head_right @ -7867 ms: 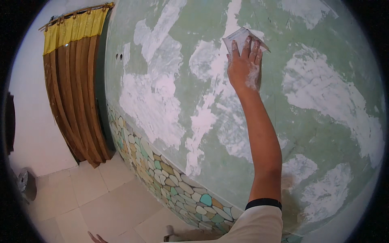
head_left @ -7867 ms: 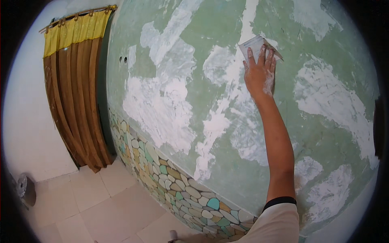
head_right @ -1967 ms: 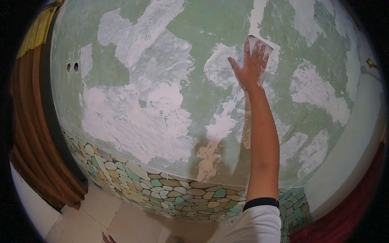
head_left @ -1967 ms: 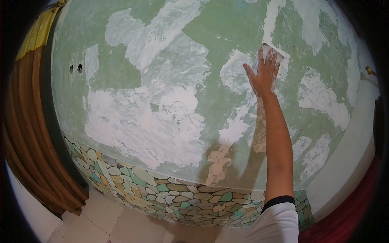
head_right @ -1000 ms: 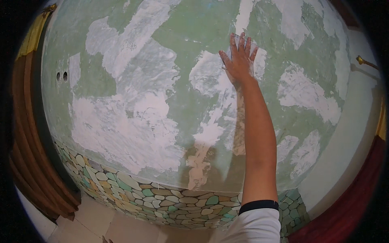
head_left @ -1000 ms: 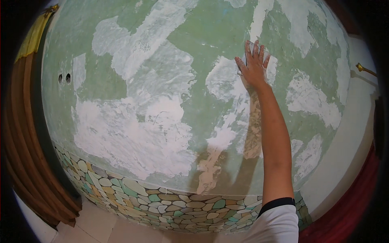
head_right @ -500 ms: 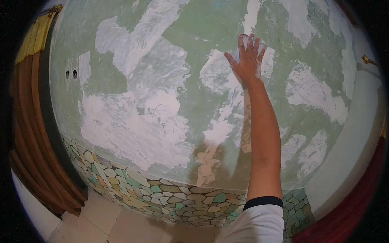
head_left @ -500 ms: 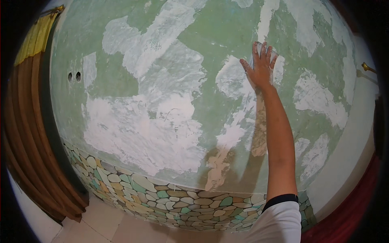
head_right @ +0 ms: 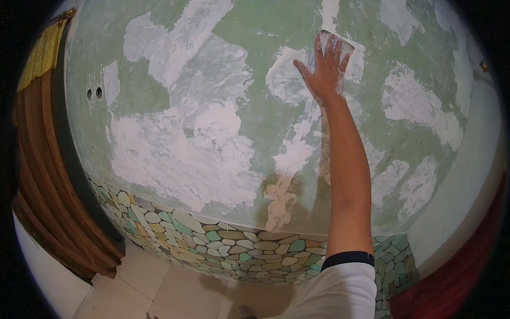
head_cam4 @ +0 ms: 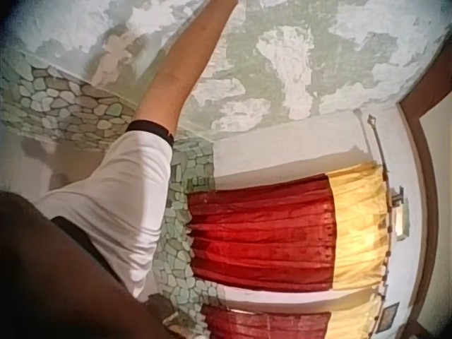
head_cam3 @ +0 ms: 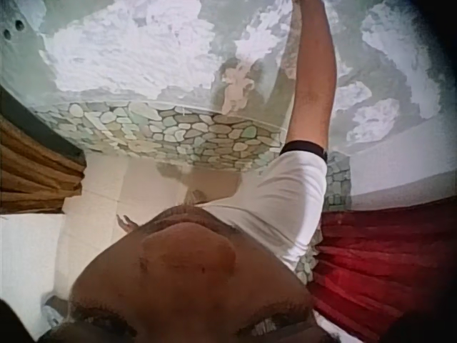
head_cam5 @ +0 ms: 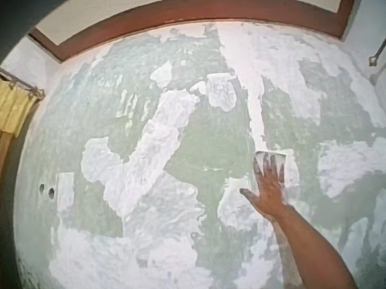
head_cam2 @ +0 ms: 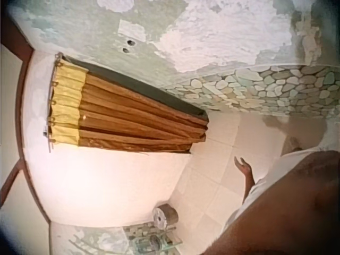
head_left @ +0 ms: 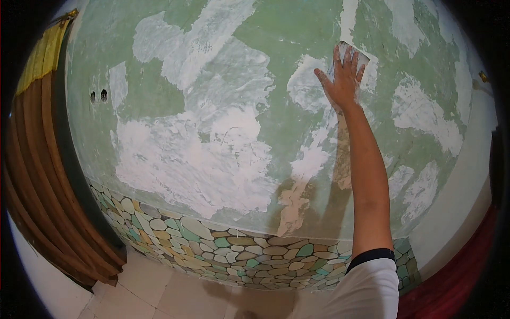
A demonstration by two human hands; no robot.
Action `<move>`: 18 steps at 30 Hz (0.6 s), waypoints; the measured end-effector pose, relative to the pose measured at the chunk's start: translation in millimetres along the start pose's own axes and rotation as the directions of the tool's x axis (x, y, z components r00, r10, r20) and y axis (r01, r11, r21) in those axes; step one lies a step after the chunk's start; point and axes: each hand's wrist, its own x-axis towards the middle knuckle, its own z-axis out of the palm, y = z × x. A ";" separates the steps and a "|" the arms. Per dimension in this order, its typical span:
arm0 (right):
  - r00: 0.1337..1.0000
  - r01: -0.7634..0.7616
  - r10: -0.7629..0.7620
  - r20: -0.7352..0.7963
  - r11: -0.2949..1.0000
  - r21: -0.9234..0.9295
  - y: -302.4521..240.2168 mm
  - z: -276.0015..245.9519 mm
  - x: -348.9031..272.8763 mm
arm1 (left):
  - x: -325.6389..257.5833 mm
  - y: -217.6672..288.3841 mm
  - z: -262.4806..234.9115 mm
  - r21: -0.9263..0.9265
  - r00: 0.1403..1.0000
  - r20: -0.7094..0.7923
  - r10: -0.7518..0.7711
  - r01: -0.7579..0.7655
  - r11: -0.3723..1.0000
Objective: The person applies a white wall compound to a green wall using a small rectangular tool. They spread the material in broad strokes to cover the surface, moving from one section to another. The person uses a larger trowel to smooth the compound over a section of the wall marked with yellow tape.
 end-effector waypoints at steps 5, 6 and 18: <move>1.000 -0.009 0.009 0.017 1.000 0.014 -8.0 -0.3 -15.7 | 4.9 -5.5 -6.2 -0.026 0.999 0.046 -0.029 0.030 0.999; 1.000 -0.007 0.007 0.018 1.000 0.004 -8.8 -0.8 -18.9 | 6.0 -4.8 -7.3 -0.037 0.997 0.060 -0.045 0.047 0.998; 0.995 -0.014 0.008 0.096 0.997 0.070 -32.8 -16.5 -95.9 | 10.6 -13.2 -24.7 0.036 0.989 0.117 0.090 -0.095 0.995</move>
